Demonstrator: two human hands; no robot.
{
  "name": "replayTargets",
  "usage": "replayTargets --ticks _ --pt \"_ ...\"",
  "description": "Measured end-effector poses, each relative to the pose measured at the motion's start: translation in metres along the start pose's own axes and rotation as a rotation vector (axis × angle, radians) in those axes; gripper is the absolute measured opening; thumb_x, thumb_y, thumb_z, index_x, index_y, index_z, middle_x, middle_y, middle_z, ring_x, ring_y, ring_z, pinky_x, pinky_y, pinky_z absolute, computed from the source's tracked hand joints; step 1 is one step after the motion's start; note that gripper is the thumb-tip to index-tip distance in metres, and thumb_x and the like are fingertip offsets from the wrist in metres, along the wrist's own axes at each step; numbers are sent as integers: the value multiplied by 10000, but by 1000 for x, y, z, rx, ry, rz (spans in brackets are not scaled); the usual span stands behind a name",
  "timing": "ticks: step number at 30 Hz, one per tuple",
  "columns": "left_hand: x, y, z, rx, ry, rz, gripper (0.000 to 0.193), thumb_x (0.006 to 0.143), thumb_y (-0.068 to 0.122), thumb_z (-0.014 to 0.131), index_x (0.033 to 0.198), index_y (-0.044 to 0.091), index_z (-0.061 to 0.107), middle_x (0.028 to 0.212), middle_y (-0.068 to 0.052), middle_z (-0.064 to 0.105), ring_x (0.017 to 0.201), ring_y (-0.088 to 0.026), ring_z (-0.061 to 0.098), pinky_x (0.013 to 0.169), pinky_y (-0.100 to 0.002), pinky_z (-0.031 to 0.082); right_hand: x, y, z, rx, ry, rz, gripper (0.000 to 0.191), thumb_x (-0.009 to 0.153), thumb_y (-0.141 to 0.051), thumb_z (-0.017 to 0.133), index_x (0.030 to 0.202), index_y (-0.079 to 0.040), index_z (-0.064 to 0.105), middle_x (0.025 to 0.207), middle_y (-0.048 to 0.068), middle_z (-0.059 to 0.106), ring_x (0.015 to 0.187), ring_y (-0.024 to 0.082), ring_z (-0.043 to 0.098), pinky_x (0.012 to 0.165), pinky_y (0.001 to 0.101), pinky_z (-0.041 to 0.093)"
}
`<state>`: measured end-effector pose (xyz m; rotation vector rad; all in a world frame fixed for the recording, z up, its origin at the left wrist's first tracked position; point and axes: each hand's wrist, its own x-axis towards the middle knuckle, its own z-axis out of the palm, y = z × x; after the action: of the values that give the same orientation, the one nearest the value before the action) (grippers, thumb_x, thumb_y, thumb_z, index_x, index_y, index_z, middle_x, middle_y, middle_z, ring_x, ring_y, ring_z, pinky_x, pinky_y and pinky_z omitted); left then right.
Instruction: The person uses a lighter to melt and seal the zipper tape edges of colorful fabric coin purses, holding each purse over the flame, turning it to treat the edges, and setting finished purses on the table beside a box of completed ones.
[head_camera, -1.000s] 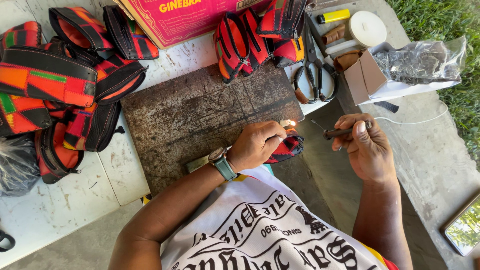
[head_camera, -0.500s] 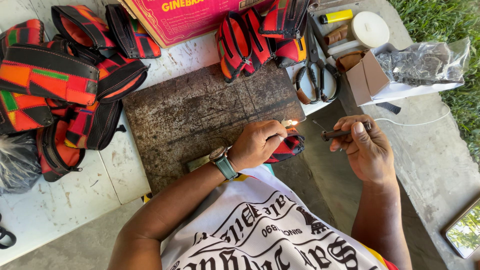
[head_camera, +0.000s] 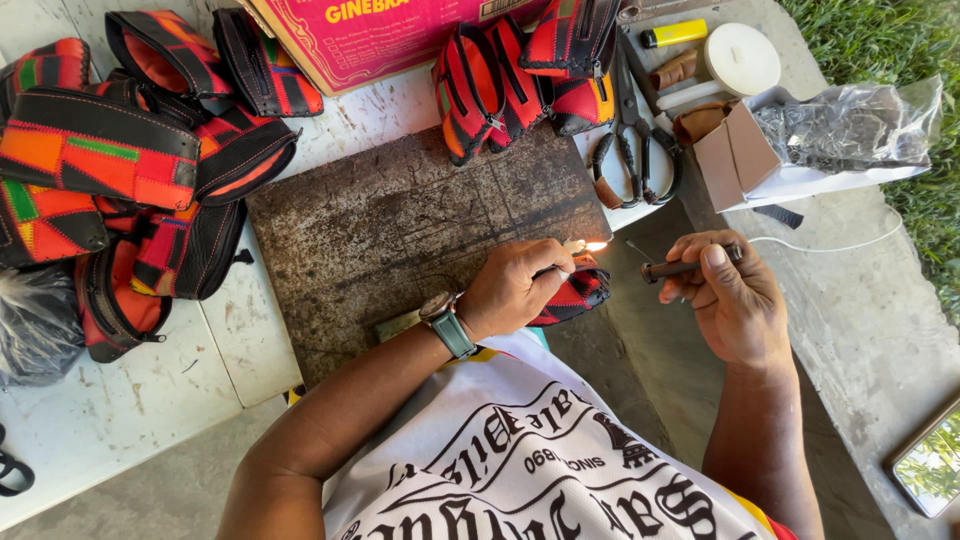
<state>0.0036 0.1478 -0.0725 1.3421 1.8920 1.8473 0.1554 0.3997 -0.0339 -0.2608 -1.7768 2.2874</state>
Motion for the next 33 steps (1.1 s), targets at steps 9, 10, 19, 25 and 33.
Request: replayTargets --ticks 9,10,19,25,33 --pt "0 0 1 -15 -5 -12 61 973 41 646 1007 42 595 932 -125 717 866 -315 732 741 -373 569 0 1 -2 49 -7 5 214 1133 -180 528 1169 21 592 1204 188 625 889 265 689 785 355 560" --pt "0 -1 1 -14 -5 -10 60 973 41 645 1007 44 596 931 -125 717 863 -315 732 741 -374 569 0 1 -3 55 -9 5 209 1134 -176 527 1171 20 590 1207 190 624 892 265 690 787 356 562" --pt "0 8 0 28 -27 36 58 963 35 641 998 54 599 913 -115 685 848 -309 707 742 -387 551 0 -7 7 13 43 40 142 1090 -103 567 1172 12 579 1158 181 636 845 231 695 746 326 566" --pt "-16 42 -18 401 -209 403 108 934 98 655 1029 127 615 949 -64 604 829 -279 604 790 -399 507 7 -31 35 -184 10 -25 209 1034 -141 666 1148 20 595 1013 147 684 785 172 679 689 279 572" --pt "-21 66 -46 586 -204 620 112 990 178 639 1080 115 616 1067 -116 630 854 -265 578 821 -373 524 28 -60 88 -454 -203 -64 245 1028 -203 695 1104 12 606 950 94 688 775 109 661 706 242 546"
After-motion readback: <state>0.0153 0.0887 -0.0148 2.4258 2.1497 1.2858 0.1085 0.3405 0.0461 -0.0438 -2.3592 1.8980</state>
